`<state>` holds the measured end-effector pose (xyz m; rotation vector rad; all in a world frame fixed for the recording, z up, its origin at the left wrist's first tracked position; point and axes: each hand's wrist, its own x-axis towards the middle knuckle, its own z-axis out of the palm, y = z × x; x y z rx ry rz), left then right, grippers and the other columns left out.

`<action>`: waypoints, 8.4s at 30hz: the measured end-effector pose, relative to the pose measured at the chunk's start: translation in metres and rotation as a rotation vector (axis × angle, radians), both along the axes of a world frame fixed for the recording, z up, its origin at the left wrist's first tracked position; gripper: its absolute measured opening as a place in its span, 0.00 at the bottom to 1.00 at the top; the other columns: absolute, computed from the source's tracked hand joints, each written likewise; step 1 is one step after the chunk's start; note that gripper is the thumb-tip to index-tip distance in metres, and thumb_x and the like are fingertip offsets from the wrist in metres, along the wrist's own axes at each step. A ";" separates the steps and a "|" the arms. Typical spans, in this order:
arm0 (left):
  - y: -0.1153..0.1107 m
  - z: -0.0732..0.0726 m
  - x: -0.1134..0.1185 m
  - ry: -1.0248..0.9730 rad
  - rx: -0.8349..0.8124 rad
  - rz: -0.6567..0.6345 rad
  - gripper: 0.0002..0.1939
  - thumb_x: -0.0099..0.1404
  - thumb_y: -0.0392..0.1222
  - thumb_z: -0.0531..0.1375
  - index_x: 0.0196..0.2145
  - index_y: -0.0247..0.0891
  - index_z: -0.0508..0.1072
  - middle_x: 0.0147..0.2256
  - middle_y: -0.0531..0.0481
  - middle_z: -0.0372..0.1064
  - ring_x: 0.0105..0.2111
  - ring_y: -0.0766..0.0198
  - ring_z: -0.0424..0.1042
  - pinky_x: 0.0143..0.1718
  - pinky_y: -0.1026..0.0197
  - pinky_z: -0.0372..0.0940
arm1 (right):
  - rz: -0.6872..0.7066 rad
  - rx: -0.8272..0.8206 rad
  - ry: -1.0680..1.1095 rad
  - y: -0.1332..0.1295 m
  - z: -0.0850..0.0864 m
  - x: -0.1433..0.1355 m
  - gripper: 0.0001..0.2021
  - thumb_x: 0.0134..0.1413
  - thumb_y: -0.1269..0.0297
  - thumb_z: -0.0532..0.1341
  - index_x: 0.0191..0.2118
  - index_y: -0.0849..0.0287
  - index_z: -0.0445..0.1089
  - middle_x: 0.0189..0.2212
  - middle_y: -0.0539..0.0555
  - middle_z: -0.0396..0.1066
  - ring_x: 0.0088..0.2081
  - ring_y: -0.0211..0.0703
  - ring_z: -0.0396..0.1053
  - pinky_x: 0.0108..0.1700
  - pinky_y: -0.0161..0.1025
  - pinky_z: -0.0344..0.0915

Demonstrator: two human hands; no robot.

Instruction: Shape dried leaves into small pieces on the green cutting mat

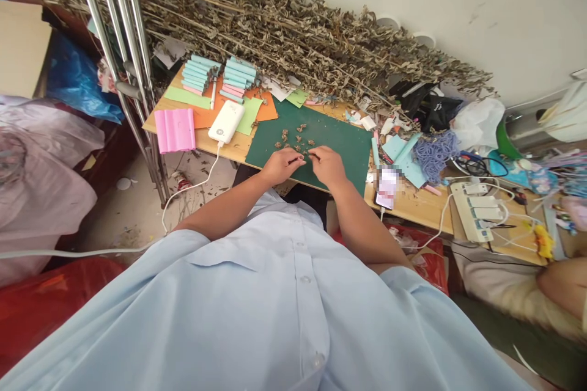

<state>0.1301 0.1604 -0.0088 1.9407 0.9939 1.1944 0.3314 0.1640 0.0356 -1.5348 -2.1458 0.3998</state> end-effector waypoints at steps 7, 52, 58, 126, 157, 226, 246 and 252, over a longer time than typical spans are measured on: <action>0.000 0.000 0.000 0.003 0.020 0.005 0.14 0.72 0.49 0.62 0.38 0.37 0.81 0.36 0.44 0.77 0.37 0.61 0.75 0.42 0.59 0.68 | -0.021 -0.071 -0.222 0.010 -0.011 -0.018 0.11 0.65 0.68 0.58 0.42 0.58 0.79 0.44 0.61 0.77 0.43 0.51 0.74 0.49 0.45 0.70; -0.002 0.006 -0.002 0.024 0.035 -0.062 0.21 0.76 0.55 0.55 0.40 0.36 0.81 0.34 0.43 0.76 0.37 0.60 0.73 0.41 0.59 0.66 | 0.143 -0.025 0.048 -0.023 0.049 -0.021 0.07 0.62 0.68 0.60 0.33 0.53 0.73 0.36 0.55 0.76 0.42 0.49 0.73 0.48 0.44 0.68; -0.001 0.007 -0.002 0.033 0.026 -0.060 0.23 0.76 0.55 0.55 0.39 0.36 0.81 0.34 0.43 0.76 0.36 0.60 0.73 0.41 0.59 0.66 | 0.094 -0.034 0.049 -0.021 0.051 -0.023 0.06 0.58 0.70 0.61 0.32 0.54 0.74 0.33 0.54 0.75 0.38 0.48 0.73 0.45 0.44 0.68; -0.002 0.005 -0.002 0.004 0.016 -0.033 0.14 0.74 0.47 0.58 0.43 0.36 0.81 0.34 0.45 0.75 0.36 0.61 0.72 0.41 0.59 0.66 | 0.154 0.097 0.003 -0.033 0.035 -0.022 0.09 0.64 0.64 0.61 0.46 0.53 0.77 0.57 0.59 0.73 0.59 0.54 0.71 0.61 0.53 0.70; 0.000 -0.002 -0.001 -0.018 0.007 0.013 0.13 0.72 0.49 0.62 0.42 0.36 0.81 0.35 0.45 0.76 0.37 0.61 0.73 0.43 0.59 0.68 | -0.058 0.183 0.203 -0.028 0.012 -0.027 0.20 0.67 0.62 0.56 0.61 0.56 0.63 0.41 0.55 0.79 0.38 0.45 0.76 0.47 0.43 0.74; -0.001 0.001 -0.001 -0.003 -0.005 -0.013 0.14 0.72 0.50 0.61 0.40 0.36 0.81 0.33 0.46 0.74 0.35 0.62 0.73 0.41 0.60 0.67 | -0.028 0.164 0.076 -0.020 0.027 -0.026 0.14 0.66 0.61 0.58 0.55 0.55 0.69 0.43 0.56 0.82 0.51 0.53 0.77 0.58 0.52 0.67; -0.001 0.001 -0.002 -0.035 0.004 0.001 0.13 0.72 0.48 0.61 0.39 0.37 0.80 0.33 0.47 0.74 0.35 0.62 0.72 0.41 0.60 0.67 | 0.076 0.214 -0.124 -0.046 0.032 -0.022 0.21 0.70 0.66 0.49 0.61 0.57 0.70 0.53 0.61 0.79 0.55 0.53 0.73 0.59 0.53 0.62; 0.000 -0.002 -0.001 -0.029 0.027 0.003 0.14 0.74 0.49 0.60 0.41 0.37 0.81 0.34 0.45 0.76 0.36 0.62 0.73 0.41 0.60 0.67 | 0.097 0.188 -0.185 -0.045 0.034 -0.021 0.15 0.66 0.70 0.54 0.48 0.53 0.77 0.60 0.57 0.74 0.59 0.54 0.69 0.59 0.54 0.61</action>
